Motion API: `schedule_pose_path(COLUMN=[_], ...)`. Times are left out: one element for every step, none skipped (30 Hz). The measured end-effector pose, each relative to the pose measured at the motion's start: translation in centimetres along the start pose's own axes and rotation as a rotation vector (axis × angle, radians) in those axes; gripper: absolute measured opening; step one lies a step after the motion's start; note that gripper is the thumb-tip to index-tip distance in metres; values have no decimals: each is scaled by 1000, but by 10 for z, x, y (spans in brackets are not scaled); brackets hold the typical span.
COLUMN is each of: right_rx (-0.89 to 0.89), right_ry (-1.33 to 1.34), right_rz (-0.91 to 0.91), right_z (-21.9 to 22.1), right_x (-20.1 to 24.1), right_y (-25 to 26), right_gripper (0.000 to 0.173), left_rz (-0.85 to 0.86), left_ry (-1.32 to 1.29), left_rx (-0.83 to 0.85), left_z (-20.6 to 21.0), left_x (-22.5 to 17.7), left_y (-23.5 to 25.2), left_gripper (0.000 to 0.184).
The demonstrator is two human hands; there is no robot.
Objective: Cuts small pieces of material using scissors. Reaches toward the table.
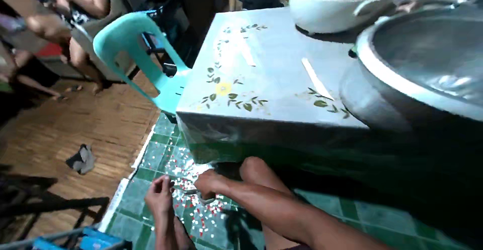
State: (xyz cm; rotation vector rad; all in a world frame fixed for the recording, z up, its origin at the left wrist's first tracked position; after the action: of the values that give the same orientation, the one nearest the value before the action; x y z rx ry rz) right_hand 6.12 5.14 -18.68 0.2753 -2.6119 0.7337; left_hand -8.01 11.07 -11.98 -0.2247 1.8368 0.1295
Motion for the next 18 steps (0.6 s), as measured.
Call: schedule_pose_path(right_rx=[-12, -42, -79, -114, -137, -139, -158, -154, -146, -144, -132, -124, -126, -149, -208, -284, -273, -59], right_ry=[20, 47, 94, 166, 244, 242, 200, 173, 160, 168, 172, 179, 183, 194, 213, 234, 210, 172], right_rz=[7, 7, 1, -6, -12, -27, -40, -39, -35, -28, -20, -18, -30, -63, -123, -192, -180, 15], right_z=[-4, -9, -13, -17, -19, -20, -23, -27, -31, -32, -32, -31, -31, -32, -40, -54, -74, -90], right_x=[-2, -5, -8, -11, -14, -13, -11, -10, -9, -9, -10, -11, -12, -14, -15, -16, -16, -18], right_y=[-4, -6, -8, -12, -17, -20, -20, -24, -29, -32, -34, -35, -36, -43, -59, -90, -133, -180], right_gripper=[36, 34, 33, 33, 34, 34, 35, 36, 35, 33, 32, 32, 33, 33, 34, 35, 37, 41], left_rz=[94, 211, 340, 468, 588, 692, 775, 842, 893, 932, 941, 931, 923, 923, 922, 933, 961, 1011], left_ry=[40, 79, 116, 152, 175, 192, 225, 272, 326, 368, 401, 438, 469, 483, 492, 529, 602, 715], left_rx=[-64, -125, -180, -212, -210, -172, -102, -16, 75, 157, 237, 310, 374, 420, 442, 448, 454, 460], left_z=[1, 5, 11, 23, 38, 58, 81, 107, 136, 165, 195, 226, 256, 285, 313, 338, 360, 378], left_x=[-19, -44, -74, -106, -138, -171, -204, -235, -262, -284, -301, -314, -323, -330, -332, -330, -324, -315], left_y=[-10, -20, -32, -46, -60, -74, -86, -96, -104, -109, -112, -112, -112, -111, -110, -110, -113, -119], left_gripper=[19, 20, 20, 21, 22, 23, 25, 28, 31, 33, 36, 40, 47, 55, 64, 72, 79, 81])
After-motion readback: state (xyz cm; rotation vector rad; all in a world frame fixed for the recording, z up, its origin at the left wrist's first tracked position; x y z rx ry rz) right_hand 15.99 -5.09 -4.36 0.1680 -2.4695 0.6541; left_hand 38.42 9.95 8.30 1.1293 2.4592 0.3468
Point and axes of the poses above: each hand's wrist, its own y-axis towards the middle knuckle, its own z-axis out of the palm, x = y × z, the point moved 10 cm from there along y, towards the middle knuckle, and after that the axes turned 10 degrees about -x, right-handed, at the moved point
